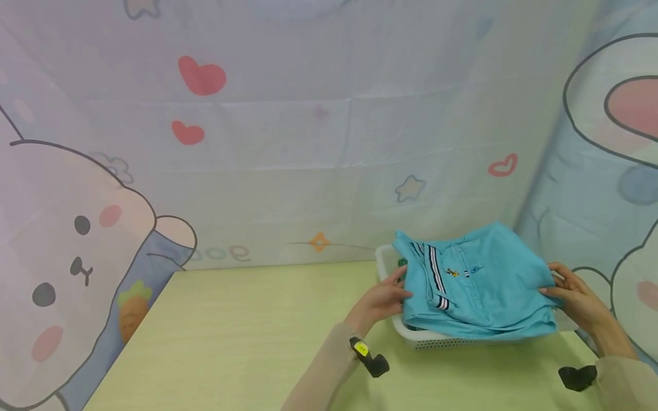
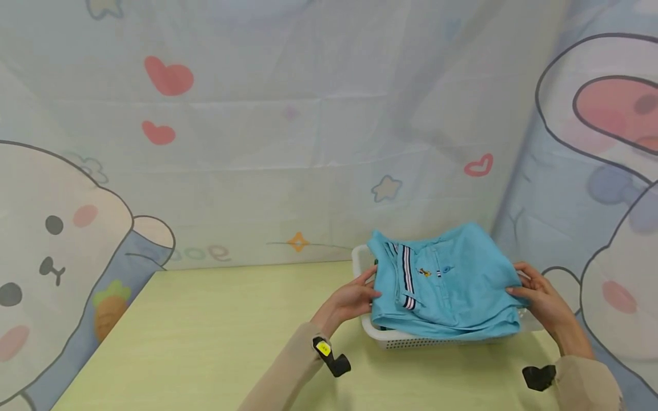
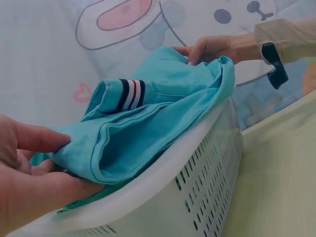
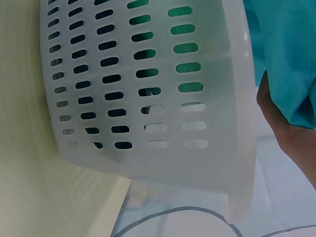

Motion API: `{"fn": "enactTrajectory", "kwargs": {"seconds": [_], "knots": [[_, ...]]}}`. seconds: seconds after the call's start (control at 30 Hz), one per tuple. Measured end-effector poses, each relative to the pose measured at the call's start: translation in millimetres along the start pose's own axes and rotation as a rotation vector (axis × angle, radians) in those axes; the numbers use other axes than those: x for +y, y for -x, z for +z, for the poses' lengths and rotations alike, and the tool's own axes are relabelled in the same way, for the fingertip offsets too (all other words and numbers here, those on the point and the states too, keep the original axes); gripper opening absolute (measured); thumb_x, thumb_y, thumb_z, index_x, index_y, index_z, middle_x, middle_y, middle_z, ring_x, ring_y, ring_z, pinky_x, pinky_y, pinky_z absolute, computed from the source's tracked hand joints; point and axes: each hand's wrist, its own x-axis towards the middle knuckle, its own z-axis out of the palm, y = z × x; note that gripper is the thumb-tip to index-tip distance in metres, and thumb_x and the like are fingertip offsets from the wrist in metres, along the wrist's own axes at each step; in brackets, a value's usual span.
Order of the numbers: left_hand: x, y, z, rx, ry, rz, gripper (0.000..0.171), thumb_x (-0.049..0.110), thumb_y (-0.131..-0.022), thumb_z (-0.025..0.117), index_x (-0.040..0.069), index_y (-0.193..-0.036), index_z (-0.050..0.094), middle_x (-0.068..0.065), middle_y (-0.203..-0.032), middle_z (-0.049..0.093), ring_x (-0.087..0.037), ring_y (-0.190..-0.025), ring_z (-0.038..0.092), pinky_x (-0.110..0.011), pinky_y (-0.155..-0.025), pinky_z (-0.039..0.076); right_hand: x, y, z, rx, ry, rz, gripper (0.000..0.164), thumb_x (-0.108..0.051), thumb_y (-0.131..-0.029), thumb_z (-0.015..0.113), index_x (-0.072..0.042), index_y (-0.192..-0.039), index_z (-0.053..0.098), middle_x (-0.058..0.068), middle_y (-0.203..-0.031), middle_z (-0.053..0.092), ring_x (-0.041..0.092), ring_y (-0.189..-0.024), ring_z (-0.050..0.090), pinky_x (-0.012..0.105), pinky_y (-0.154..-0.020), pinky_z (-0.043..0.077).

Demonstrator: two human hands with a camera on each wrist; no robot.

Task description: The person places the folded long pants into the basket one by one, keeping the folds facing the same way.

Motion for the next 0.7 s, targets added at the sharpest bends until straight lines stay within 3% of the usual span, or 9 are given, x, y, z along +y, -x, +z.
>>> {"fn": "enactTrajectory", "kwargs": {"seconds": [0.7], "knots": [[-6.5,-8.1,8.9,0.013,-0.047,0.011,0.076,-0.014,-0.085,0.033,0.028,-0.144,0.012,-0.012,-0.150,0.011,-0.039,-0.134,0.019,-0.060,-0.105,0.016,-5.8,-9.0,-13.3,0.091,0.113,0.082,0.044,0.016,-0.088,0.033,-0.018,-0.113,0.044,-0.009,-0.103,0.062,0.004,-0.089,0.059,0.023,-0.065,0.048]]}}
